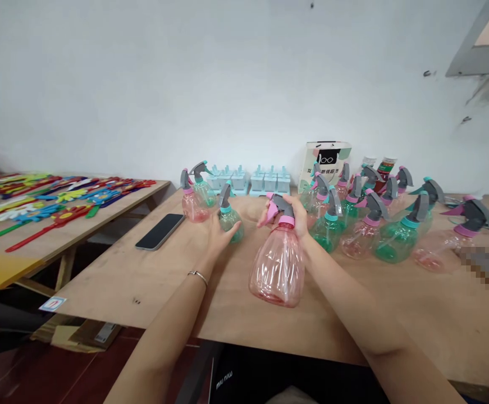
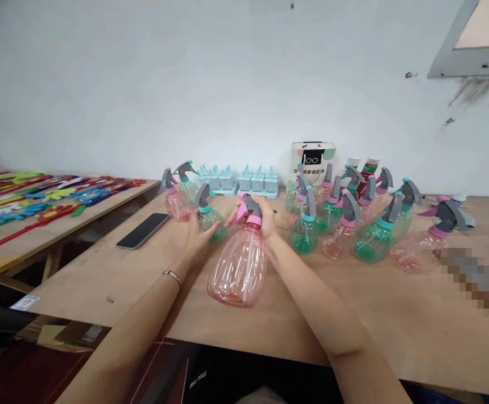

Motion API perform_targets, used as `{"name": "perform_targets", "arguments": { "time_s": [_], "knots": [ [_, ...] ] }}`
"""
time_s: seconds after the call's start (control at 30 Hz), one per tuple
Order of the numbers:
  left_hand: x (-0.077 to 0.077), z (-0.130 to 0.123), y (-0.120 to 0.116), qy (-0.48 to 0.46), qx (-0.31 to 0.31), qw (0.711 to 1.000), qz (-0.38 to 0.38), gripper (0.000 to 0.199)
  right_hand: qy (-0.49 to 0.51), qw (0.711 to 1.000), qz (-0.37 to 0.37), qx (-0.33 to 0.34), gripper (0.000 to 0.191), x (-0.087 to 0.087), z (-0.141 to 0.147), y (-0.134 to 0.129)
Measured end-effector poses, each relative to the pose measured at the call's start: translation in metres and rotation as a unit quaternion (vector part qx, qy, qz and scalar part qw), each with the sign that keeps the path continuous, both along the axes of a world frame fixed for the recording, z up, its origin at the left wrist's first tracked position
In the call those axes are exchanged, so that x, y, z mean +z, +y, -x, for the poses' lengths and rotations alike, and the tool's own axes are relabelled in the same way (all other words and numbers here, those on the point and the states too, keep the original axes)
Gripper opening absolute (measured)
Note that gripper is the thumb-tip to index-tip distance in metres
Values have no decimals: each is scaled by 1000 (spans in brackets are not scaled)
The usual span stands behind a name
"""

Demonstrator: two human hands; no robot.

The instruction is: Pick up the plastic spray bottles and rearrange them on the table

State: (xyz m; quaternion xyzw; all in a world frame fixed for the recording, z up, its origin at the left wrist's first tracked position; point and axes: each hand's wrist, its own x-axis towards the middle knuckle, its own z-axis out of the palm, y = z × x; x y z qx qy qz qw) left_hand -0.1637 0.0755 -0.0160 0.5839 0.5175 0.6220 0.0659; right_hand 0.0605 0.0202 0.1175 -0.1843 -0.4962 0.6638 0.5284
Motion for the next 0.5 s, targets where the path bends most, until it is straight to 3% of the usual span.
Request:
{"name": "perform_targets", "arguments": {
  "time_s": [0.17, 0.33, 0.5],
  "knots": [
    [-1, 0, 1, 7, -14, 1000, -1, 65, 17, 998, 30, 49, 35, -4, -3, 5],
    [-3, 1, 2, 1, -14, 1000, -6, 65, 38, 998, 53, -10, 38, -6, -7, 14],
    [-3, 1, 4, -3, -11, 1000, 4, 67, 41, 998, 34, 45, 42, -9, -7, 16]
  ]
}}
